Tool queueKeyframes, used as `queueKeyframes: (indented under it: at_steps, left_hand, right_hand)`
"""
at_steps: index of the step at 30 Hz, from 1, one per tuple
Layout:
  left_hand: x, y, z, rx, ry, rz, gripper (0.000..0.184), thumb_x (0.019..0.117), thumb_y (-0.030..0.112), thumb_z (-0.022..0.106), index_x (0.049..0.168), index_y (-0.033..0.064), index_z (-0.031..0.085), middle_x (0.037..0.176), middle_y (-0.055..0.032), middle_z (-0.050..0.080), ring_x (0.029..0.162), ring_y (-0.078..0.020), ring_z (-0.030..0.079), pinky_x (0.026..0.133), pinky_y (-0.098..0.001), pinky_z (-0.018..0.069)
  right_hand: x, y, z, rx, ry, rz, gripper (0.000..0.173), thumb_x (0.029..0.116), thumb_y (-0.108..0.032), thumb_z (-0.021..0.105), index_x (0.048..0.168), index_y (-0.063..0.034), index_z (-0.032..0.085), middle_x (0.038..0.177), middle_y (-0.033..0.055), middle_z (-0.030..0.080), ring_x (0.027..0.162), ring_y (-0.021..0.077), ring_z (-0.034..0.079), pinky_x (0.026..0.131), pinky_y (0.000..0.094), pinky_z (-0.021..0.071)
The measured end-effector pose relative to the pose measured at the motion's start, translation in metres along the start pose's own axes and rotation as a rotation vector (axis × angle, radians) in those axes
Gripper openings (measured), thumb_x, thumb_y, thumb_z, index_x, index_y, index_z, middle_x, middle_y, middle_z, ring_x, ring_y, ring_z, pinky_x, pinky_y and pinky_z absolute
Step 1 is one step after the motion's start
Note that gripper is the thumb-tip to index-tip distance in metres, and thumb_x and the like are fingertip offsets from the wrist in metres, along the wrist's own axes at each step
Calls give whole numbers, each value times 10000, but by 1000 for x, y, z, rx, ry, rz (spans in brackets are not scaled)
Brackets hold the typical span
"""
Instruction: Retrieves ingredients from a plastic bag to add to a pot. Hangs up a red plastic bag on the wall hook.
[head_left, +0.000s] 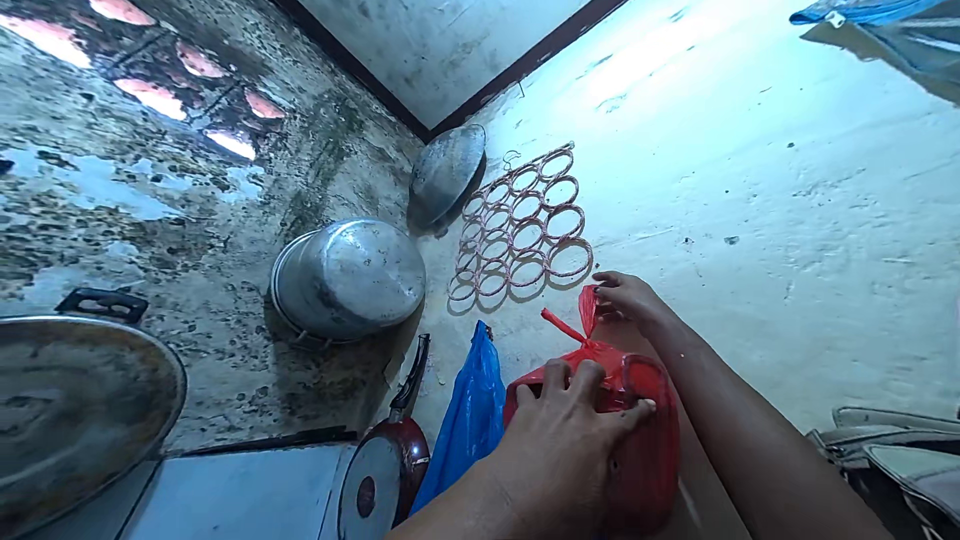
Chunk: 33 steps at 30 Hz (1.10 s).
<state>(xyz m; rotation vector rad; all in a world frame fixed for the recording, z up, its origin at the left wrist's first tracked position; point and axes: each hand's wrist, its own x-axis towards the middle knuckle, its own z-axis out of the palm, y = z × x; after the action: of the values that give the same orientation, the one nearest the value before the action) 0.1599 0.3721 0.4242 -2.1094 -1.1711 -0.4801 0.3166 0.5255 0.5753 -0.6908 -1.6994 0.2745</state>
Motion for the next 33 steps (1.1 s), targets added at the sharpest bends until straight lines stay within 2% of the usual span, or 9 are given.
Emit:
queueKeyframes:
  at_steps: [3,6,8,12,20,25,27,30,33]
  left_hand:
    - [3,8,-2,44,-33,2,649,1017,184,553,1580,430,345,1577,-155,335,1461,-470,256,953,-732,408]
    - [7,10,-6,60,-50,1,640,1022,187,542,1581,426,342,1581,-151,333,1462,-473,254,948,-745,397]
    - [10,11,-9,50,-61,-6,627,1031,193,537,1583,419,341,1581,-154,331,1470,-471,241,958,-744,396]
    - [18,8,-18,59,-89,-7,604,1044,201,500,1580,429,342,1596,-134,313,1474,-462,233,966,-746,390]
    - [28,2,-27,100,-125,-13,527,1075,277,463,1571,427,368,1574,-133,336,1439,-426,289,970,-675,419]
    - [15,7,-13,97,-110,-8,573,1041,221,512,1563,421,385,1590,-159,330,1473,-477,241,966,-779,363]
    - [13,12,-9,124,-106,17,607,1014,174,555,1556,402,404,1575,-170,342,1467,-491,244,950,-787,362]
    - [14,20,-6,143,-129,1,632,1001,147,563,1560,394,399,1585,-160,333,1476,-495,225,950,-804,349]
    - [16,23,-8,144,-148,-22,617,1023,169,545,1572,396,376,1607,-157,304,1492,-490,198,961,-807,340]
  right_hand:
    - [-15,3,1,76,78,106,398,1065,-267,569,1381,-37,491,1087,230,656,767,299,714,683,454,608]
    - [-12,2,6,-193,11,115,417,1026,-398,597,1118,3,667,901,140,678,729,222,638,680,411,528]
    - [-6,-3,4,-463,38,24,328,1021,-317,608,1056,-11,720,956,188,708,862,327,679,786,543,530]
    - [-2,-12,-2,-707,91,78,296,1040,-239,535,1071,-16,727,1086,219,717,1054,394,686,867,604,526]
    - [-13,-33,6,-934,42,141,337,1048,-249,501,1032,12,715,1183,225,698,1136,387,672,865,603,533]
    - [-36,-48,9,-1166,-90,213,420,1014,-379,567,1036,12,720,1209,215,689,1157,380,657,879,612,512]
    - [-41,-50,1,-1136,1,151,425,993,-413,588,1025,-13,729,1157,218,704,1112,396,670,841,630,510]
    - [-35,-53,-5,-1000,64,-72,309,1018,-284,551,1169,-54,691,1154,220,698,1095,416,677,831,639,530]
    - [-21,-52,6,-911,-255,-34,612,1031,-559,514,1182,-2,719,1196,262,685,1156,427,642,960,664,469]
